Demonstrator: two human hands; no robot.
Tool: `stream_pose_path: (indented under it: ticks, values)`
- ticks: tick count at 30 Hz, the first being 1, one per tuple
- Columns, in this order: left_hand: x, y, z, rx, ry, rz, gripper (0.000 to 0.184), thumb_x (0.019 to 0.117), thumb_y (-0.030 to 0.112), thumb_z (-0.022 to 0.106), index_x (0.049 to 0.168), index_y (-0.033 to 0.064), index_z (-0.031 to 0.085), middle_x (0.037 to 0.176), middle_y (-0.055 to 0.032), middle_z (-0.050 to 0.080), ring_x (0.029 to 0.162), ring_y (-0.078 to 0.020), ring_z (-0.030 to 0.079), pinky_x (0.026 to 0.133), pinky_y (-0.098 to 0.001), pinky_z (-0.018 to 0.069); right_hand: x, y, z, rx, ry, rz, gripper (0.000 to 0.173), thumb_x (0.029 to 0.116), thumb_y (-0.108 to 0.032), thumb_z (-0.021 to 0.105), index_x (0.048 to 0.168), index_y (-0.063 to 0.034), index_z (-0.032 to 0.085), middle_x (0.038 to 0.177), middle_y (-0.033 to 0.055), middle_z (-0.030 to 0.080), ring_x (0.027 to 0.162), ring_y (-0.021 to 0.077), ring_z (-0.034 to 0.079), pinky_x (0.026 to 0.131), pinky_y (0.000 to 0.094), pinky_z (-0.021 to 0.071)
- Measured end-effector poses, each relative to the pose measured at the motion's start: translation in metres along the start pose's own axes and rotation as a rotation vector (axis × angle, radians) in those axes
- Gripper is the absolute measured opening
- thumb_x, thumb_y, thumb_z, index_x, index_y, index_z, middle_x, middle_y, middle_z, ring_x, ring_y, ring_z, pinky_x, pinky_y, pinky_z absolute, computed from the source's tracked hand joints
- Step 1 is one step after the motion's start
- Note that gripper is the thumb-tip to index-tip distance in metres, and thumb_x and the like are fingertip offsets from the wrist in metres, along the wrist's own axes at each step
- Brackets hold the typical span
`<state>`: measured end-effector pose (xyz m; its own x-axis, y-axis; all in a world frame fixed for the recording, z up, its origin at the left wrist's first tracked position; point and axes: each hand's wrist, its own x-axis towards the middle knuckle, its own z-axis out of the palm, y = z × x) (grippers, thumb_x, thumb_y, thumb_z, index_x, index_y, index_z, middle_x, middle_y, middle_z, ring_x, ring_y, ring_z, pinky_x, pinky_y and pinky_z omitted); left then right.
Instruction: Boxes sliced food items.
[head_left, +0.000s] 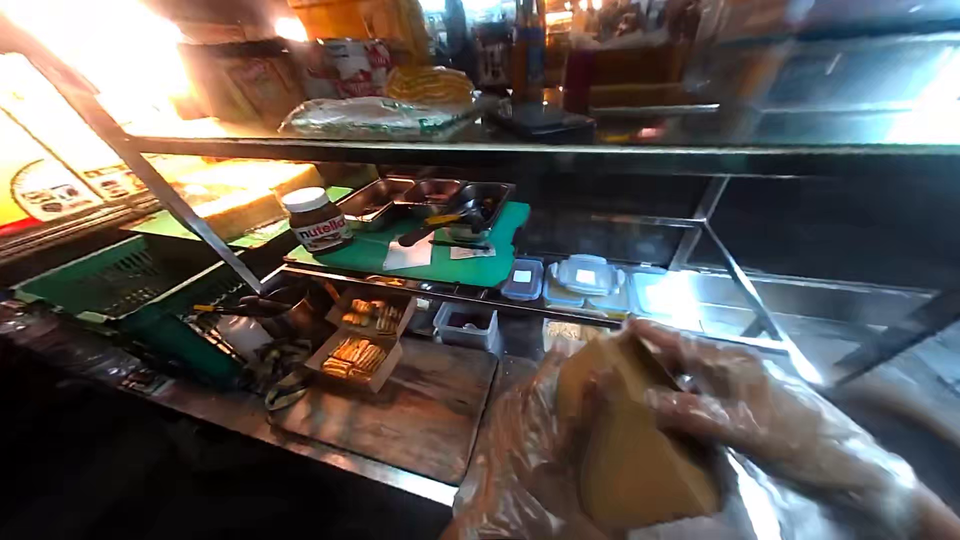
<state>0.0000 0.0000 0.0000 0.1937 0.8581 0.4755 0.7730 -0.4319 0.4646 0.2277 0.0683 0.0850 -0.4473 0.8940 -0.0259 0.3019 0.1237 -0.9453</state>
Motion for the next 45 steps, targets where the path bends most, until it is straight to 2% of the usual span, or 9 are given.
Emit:
stream_pose_path:
  ticks: [4, 8, 11, 16, 19, 24, 32, 39, 45]
  values:
    - [-0.051, -0.075, -0.008, -0.76, -0.19, -0.395, 0.128, 0.0682, 0.047, 0.091, 0.16, -0.0041, 0.019, 0.16, -0.0171, 0.04, 0.142, -0.0186, 0.047, 0.118, -0.0373, 0.0431, 0.049, 0.079, 0.032, 0.219, -0.016, 0.288, 0.052, 0.085, -0.008, 0.074, 0.136, -0.0085, 0.064, 0.099, 0.0071, 0.075, 0.086, 0.0141, 0.071, 0.081, 0.0314, 0.0601]
    - [-0.103, -0.171, -0.019, -1.59, 0.256, -1.02, 0.026, 0.0996, 0.032, 0.059, 0.117, 0.0132, 0.063, 0.097, -0.0039, 0.077, 0.088, -0.0129, 0.075, 0.078, -0.0351, 0.0641, 0.086, 0.18, 0.146, 0.334, 0.173, 0.454, 0.088, 0.0849, -0.022, 0.082, 0.158, -0.0116, 0.034, 0.131, 0.0133, 0.065, 0.111, 0.0226, 0.069, 0.092, 0.0409, 0.0603]
    - [-0.153, -0.265, 0.013, -1.897, 0.321, -0.944, 0.037, 0.1027, 0.05, 0.051, 0.122, 0.0224, 0.067, 0.112, 0.0022, 0.075, 0.105, -0.009, 0.07, 0.092, -0.0352, 0.0596, 0.113, 0.22, 0.247, 0.301, 0.041, 0.72, 0.045, 0.0891, -0.017, 0.077, 0.131, -0.0072, 0.063, 0.11, 0.0127, 0.073, 0.097, 0.024, 0.072, 0.085, 0.0452, 0.0606]
    - [-0.153, -0.325, 0.023, -0.874, 0.332, -0.898, 0.087, 0.085, -0.004, 0.063, 0.16, -0.0015, 0.018, 0.163, -0.0135, 0.031, 0.146, -0.0148, 0.037, 0.116, -0.0299, 0.0378, 0.27, 0.197, 0.245, -0.646, -0.189, 0.67, 0.05, 0.1006, -0.032, 0.059, 0.145, -0.0085, 0.055, 0.144, 0.0199, 0.057, 0.136, 0.0362, 0.052, 0.114, 0.0575, 0.0401]
    - [-0.137, -0.348, 0.001, 0.052, -0.062, -0.385, 0.07, 0.0905, 0.037, 0.064, 0.148, -0.0009, 0.049, 0.154, -0.0404, 0.034, 0.147, -0.054, 0.03, 0.122, -0.0619, 0.0251, 0.331, 0.173, 0.246, -0.75, -0.118, 0.58, 0.053, 0.1016, -0.037, 0.059, 0.148, -0.0111, 0.054, 0.15, 0.0162, 0.054, 0.142, 0.0343, 0.047, 0.118, 0.0585, 0.0342]
    - [-0.098, -0.332, 0.017, 0.206, -0.489, -0.189, 0.083, 0.0896, 0.069, 0.052, 0.154, 0.0173, 0.049, 0.159, -0.0295, 0.038, 0.145, -0.0605, 0.03, 0.104, -0.0893, 0.0104, 0.342, 0.119, 0.286, -0.684, 0.039, 0.365, 0.046, 0.1025, -0.034, 0.06, 0.139, -0.0062, 0.062, 0.144, 0.0192, 0.059, 0.138, 0.0359, 0.052, 0.117, 0.0551, 0.0373]
    - [-0.062, -0.207, 0.038, -0.633, -0.594, -0.216, 0.022, 0.0981, 0.019, 0.065, 0.098, 0.0, 0.075, 0.091, -0.0137, 0.075, 0.087, -0.0223, 0.074, 0.085, -0.0416, 0.0602, 0.106, 0.162, 0.199, 0.016, 0.267, 0.286, 0.039, 0.104, -0.015, 0.054, 0.142, -0.0069, 0.061, 0.139, 0.0089, 0.065, 0.12, 0.0156, 0.067, 0.106, 0.0363, 0.0549]
    - [0.062, -0.074, 0.206, 0.069, -1.115, -0.056, 0.093, 0.0824, 0.058, 0.07, 0.16, 0.0191, 0.035, 0.159, -0.0094, 0.044, 0.141, -0.0328, 0.047, 0.11, -0.058, 0.0448, 0.033, 0.271, 0.024, -0.89, -0.183, 0.847, 0.104, 0.073, -0.041, 0.085, 0.161, -0.026, 0.033, 0.158, 0.0179, 0.042, 0.146, 0.0435, 0.036, 0.111, 0.071, 0.0346]
    - [0.066, -0.017, 0.287, 0.397, -1.294, -0.175, 0.071, 0.0815, 0.035, 0.073, 0.144, 0.0076, 0.053, 0.145, -0.0182, 0.053, 0.13, -0.0411, 0.055, 0.092, -0.0635, 0.0531, 0.032, 0.297, 0.025, -0.833, -0.207, 0.862, 0.073, 0.0851, -0.03, 0.075, 0.151, -0.0211, 0.047, 0.149, 0.0207, 0.048, 0.136, 0.046, 0.047, 0.091, 0.0666, 0.0532]
